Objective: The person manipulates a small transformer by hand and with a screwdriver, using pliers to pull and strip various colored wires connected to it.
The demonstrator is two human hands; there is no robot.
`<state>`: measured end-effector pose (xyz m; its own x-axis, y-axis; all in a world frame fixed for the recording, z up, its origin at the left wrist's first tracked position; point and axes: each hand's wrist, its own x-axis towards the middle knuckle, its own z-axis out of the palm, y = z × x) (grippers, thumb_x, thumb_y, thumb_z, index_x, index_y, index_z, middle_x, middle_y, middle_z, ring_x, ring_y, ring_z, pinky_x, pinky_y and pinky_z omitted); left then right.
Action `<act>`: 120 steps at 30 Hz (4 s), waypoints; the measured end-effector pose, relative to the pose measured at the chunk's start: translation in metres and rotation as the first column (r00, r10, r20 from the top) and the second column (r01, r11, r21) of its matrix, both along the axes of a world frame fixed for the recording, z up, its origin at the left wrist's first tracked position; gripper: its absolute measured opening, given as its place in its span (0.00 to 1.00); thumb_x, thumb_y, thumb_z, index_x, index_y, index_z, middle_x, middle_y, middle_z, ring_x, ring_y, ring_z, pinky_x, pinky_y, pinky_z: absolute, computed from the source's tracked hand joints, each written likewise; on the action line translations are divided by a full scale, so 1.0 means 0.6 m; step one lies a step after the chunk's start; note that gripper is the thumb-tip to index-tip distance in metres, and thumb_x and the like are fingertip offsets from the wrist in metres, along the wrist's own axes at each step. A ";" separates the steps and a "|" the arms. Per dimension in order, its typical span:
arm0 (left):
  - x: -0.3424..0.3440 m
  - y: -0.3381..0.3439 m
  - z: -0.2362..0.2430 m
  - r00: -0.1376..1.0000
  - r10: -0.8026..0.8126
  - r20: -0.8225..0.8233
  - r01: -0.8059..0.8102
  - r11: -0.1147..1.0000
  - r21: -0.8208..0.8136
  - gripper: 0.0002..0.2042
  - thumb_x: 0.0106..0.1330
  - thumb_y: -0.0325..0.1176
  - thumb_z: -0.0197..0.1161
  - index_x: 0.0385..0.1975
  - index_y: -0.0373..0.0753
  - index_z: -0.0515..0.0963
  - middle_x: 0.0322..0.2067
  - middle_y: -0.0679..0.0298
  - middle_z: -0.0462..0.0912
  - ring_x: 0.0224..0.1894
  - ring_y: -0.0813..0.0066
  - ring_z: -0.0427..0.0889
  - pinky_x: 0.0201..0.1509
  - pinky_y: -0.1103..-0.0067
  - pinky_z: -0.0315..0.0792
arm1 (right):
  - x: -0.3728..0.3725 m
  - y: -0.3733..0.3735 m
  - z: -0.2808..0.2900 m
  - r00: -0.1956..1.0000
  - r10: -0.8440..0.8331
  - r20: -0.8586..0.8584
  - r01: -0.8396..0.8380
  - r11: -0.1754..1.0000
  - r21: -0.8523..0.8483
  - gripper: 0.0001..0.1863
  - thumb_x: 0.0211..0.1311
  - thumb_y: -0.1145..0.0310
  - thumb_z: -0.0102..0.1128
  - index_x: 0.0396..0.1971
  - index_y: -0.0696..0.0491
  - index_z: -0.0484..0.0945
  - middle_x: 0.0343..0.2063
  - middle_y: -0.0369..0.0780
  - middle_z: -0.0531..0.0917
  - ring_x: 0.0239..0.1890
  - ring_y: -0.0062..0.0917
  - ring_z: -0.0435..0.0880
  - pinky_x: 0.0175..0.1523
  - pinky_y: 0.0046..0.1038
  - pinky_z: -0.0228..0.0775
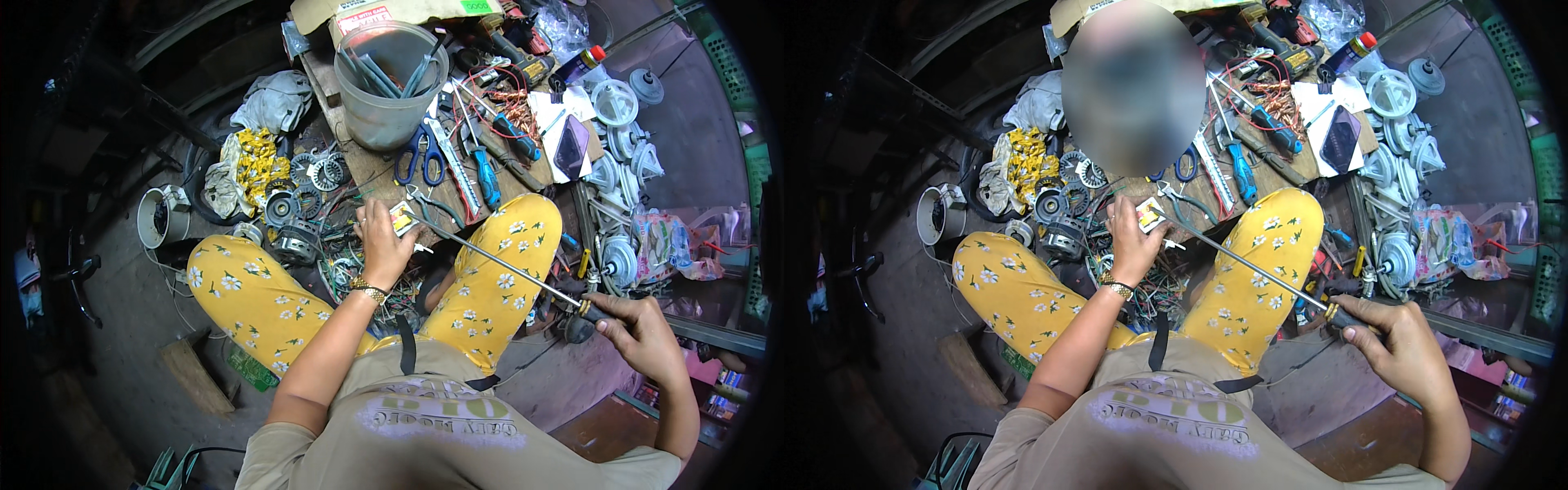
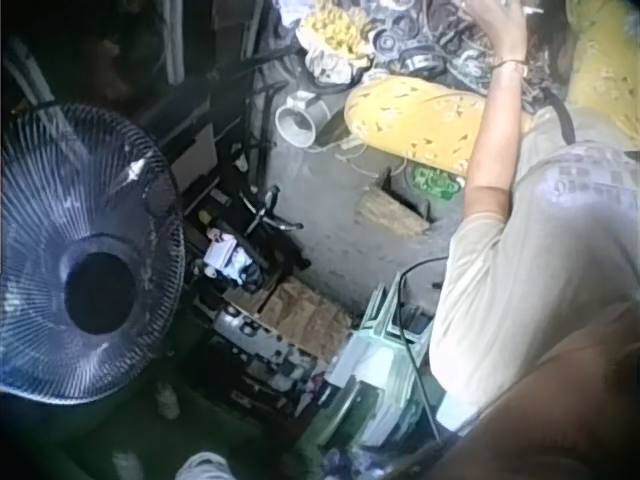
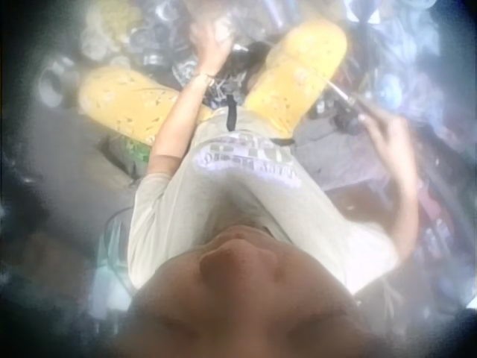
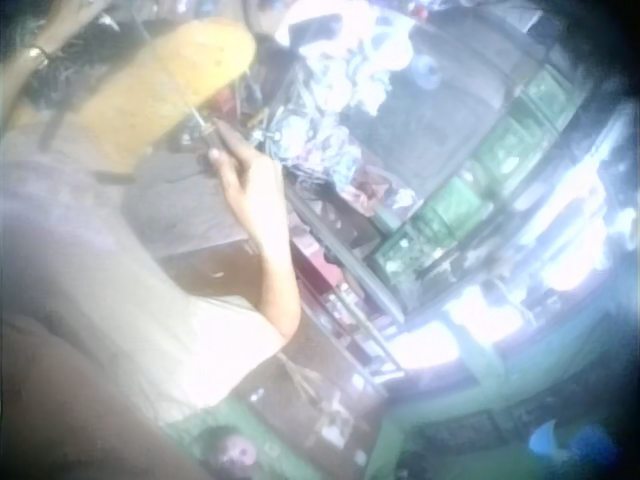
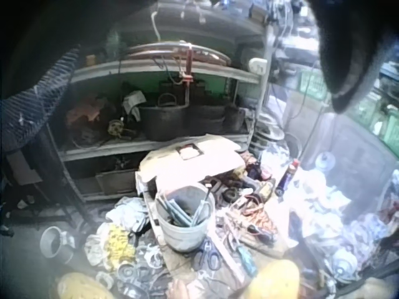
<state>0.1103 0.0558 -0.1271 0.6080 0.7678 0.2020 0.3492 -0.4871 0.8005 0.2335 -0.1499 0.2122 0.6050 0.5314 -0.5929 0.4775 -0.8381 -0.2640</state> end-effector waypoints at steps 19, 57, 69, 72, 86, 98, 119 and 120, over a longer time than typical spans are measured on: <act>-0.013 0.010 -0.011 0.995 -0.056 0.082 0.054 0.998 0.029 0.26 0.45 0.37 0.77 0.43 0.37 0.73 0.40 0.58 0.73 0.47 0.54 0.70 0.51 0.63 0.63 | -0.015 -0.092 -0.059 0.999 -0.020 -0.049 0.027 0.990 0.139 0.19 0.58 0.74 0.62 0.51 0.58 0.79 0.31 0.48 0.86 0.27 0.29 0.84 0.38 0.28 0.73; -0.166 -0.018 0.193 0.854 0.041 0.519 0.469 0.372 -0.801 0.29 0.52 0.22 0.73 0.48 0.38 0.59 0.46 0.60 0.72 0.49 0.74 0.77 0.53 0.77 0.76 | 0.085 0.121 -0.386 0.503 -0.134 0.854 -0.436 0.814 0.385 0.15 0.54 0.68 0.64 0.43 0.50 0.77 0.47 0.44 0.74 0.49 0.41 0.74 0.49 0.41 0.68; -0.183 -0.029 0.205 0.613 0.296 0.733 0.523 0.544 -0.657 0.34 0.56 0.43 0.73 0.59 0.36 0.63 0.46 0.60 0.77 0.50 0.67 0.80 0.57 0.70 0.75 | -0.006 0.200 -0.471 0.646 0.258 0.719 -0.532 0.827 0.181 0.18 0.48 0.60 0.69 0.39 0.53 0.82 0.39 0.41 0.80 0.45 0.34 0.77 0.50 0.41 0.65; -0.173 -0.030 0.215 0.490 0.502 0.712 0.546 0.460 -0.700 0.26 0.69 0.57 0.53 0.53 0.40 0.69 0.38 0.59 0.78 0.42 0.65 0.80 0.54 0.64 0.76 | 0.004 0.202 -0.469 0.671 0.206 0.712 -0.552 0.779 0.296 0.15 0.51 0.63 0.65 0.37 0.55 0.80 0.38 0.43 0.79 0.43 0.38 0.78 0.51 0.42 0.64; -0.169 -0.023 0.235 0.334 0.505 0.796 0.135 0.810 -0.570 0.19 0.76 0.51 0.38 0.38 0.41 0.68 0.26 0.59 0.74 0.25 0.63 0.79 0.31 0.66 0.79 | -0.159 0.116 -0.249 0.875 0.371 0.310 -0.462 0.451 0.764 0.13 0.40 0.80 0.63 0.29 0.56 0.72 0.30 0.42 0.76 0.35 0.39 0.76 0.38 0.35 0.68; -0.183 -0.032 0.254 0.411 0.336 0.847 0.055 0.919 -0.391 0.15 0.75 0.45 0.35 0.35 0.41 0.63 0.25 0.57 0.73 0.26 0.68 0.76 0.32 0.70 0.78 | -0.205 0.114 -0.214 0.691 0.274 0.669 -0.699 0.487 0.524 0.09 0.51 0.72 0.56 0.34 0.57 0.76 0.47 0.43 0.77 0.47 0.39 0.73 0.52 0.44 0.63; -0.190 -0.046 0.272 0.502 0.332 0.798 0.163 0.870 -0.465 0.14 0.73 0.42 0.40 0.29 0.40 0.62 0.23 0.56 0.72 0.24 0.67 0.76 0.30 0.70 0.78 | -0.199 0.095 -0.196 0.553 0.459 0.696 -0.817 0.461 0.346 0.11 0.54 0.69 0.56 0.37 0.56 0.76 0.47 0.46 0.74 0.48 0.41 0.73 0.50 0.46 0.63; -0.190 -0.047 0.275 0.508 0.336 0.793 0.172 0.862 -0.476 0.14 0.73 0.42 0.40 0.29 0.40 0.62 0.23 0.56 0.72 0.24 0.67 0.76 0.29 0.71 0.78 | -0.198 0.094 -0.195 0.546 0.465 0.697 -0.822 0.457 0.339 0.11 0.55 0.68 0.56 0.37 0.56 0.76 0.48 0.46 0.74 0.48 0.42 0.73 0.50 0.46 0.63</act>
